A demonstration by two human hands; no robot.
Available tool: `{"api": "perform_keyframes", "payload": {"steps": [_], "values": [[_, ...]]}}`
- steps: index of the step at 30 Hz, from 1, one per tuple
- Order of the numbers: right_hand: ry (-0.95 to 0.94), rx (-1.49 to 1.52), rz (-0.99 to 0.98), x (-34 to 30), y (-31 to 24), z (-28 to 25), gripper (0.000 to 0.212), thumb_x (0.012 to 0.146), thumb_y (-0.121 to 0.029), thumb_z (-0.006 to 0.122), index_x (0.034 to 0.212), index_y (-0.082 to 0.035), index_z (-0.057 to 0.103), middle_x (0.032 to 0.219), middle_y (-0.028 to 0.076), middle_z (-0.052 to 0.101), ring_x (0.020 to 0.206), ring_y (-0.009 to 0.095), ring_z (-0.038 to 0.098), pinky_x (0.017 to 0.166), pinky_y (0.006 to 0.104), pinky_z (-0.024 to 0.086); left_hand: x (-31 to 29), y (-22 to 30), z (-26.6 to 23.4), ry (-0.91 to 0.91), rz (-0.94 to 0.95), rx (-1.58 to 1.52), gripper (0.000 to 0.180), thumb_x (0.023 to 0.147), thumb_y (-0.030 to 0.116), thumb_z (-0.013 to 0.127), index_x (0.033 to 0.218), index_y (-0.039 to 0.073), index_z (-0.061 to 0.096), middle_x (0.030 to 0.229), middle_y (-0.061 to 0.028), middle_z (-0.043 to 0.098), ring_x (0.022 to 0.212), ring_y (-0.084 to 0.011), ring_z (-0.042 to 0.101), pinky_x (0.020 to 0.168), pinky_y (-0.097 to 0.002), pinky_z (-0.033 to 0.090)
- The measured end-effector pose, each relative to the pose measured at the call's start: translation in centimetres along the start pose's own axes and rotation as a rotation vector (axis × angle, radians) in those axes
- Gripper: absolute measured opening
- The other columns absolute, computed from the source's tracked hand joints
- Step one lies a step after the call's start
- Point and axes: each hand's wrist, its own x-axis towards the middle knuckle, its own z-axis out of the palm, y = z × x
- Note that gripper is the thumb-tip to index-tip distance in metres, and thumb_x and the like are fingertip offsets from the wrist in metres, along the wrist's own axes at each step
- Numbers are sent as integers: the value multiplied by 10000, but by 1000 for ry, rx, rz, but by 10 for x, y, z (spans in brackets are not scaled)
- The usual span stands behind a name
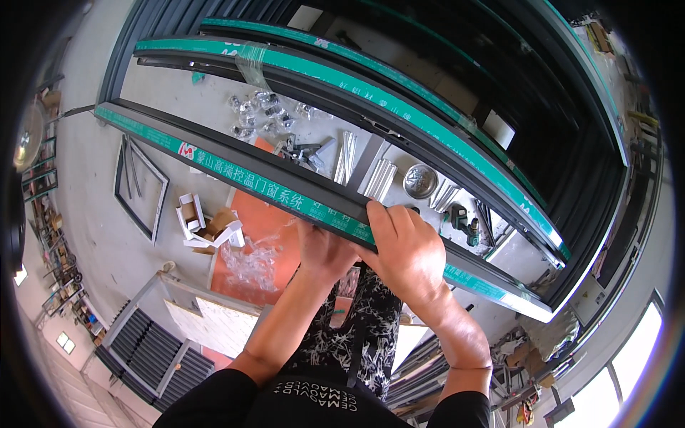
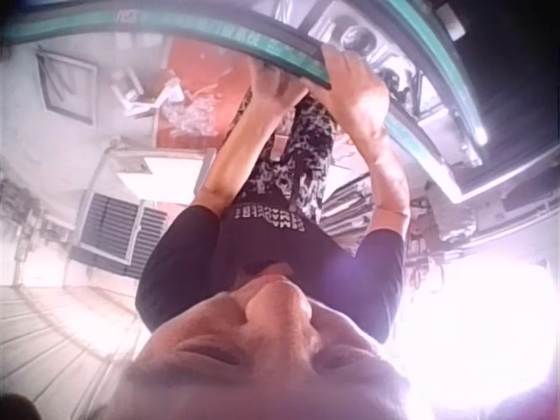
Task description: The person handles metal brackets and cardboard boxes, sorts screws from a pile into a metal bowl by hand, and then attaches a metal bracket to a window frame using a power drill.
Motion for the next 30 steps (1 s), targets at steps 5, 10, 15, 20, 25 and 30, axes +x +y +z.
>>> {"api": "perform_keyframes", "payload": {"steps": [5, 10, 15, 20, 25, 30], "values": [[6, -1, 17, 5, 1, -2, 652, 541, -214, 861, 1100, -27, 583, 835, 101, 571, 719, 280, 602, 614, 358, 504, 8, 3, -13, -70, -3, 55, 545, 957, 551, 404, 1170, 92, 605, 1201, -69, 633, 1121, -239, 579, 986, -420, 434], [16, 15, 17, 6, -1, -3, 654, 533, -207, 864, 1097, -30, 586, 855, 104, 585, 745, 287, 608, 635, 366, 508, 7, 0, 1, 65, 25, 43, 604, 945, 614, 363, 1086, 74, 593, 1078, -80, 649, 1036, -223, 610, 924, -385, 478], [47, 56, 1, 10, -3, -3, 622, 548, -242, 850, 1079, -42, 595, 851, 85, 565, 753, 267, 601, 633, 349, 508, 5, 2, -6, 57, 3, 75, 717, 904, 713, 294, 1138, 93, 570, 1143, -66, 628, 1110, -221, 566, 995, -396, 421], [35, 63, 42, 7, -5, -4, 613, 562, -207, 850, 1096, -39, 600, 897, 100, 584, 800, 285, 604, 678, 361, 506, 7, 4, -9, 60, -24, 13, 663, 932, 669, 318, 1136, 92, 572, 1144, -65, 626, 1110, -224, 563, 1012, -400, 406], [32, 35, 126, -9, -11, -11, 642, 584, -165, 844, 1157, -26, 589, 996, 122, 578, 915, 309, 579, 783, 394, 493, 9, 5, -21, -95, -30, -4, 544, 942, 573, 404, 1124, 110, 624, 1171, -70, 636, 1126, -241, 565, 991, -437, 417], [120, -139, 257, -48, 5, -16, 651, 603, -179, 856, 1177, -23, 591, 1092, 123, 588, 995, 309, 569, 861, 412, 475, 11, 0, -19, -38, -69, -36, 544, 935, 588, 408, 1090, 114, 628, 1121, -62, 643, 1093, -231, 576, 983, -437, 427]]}}
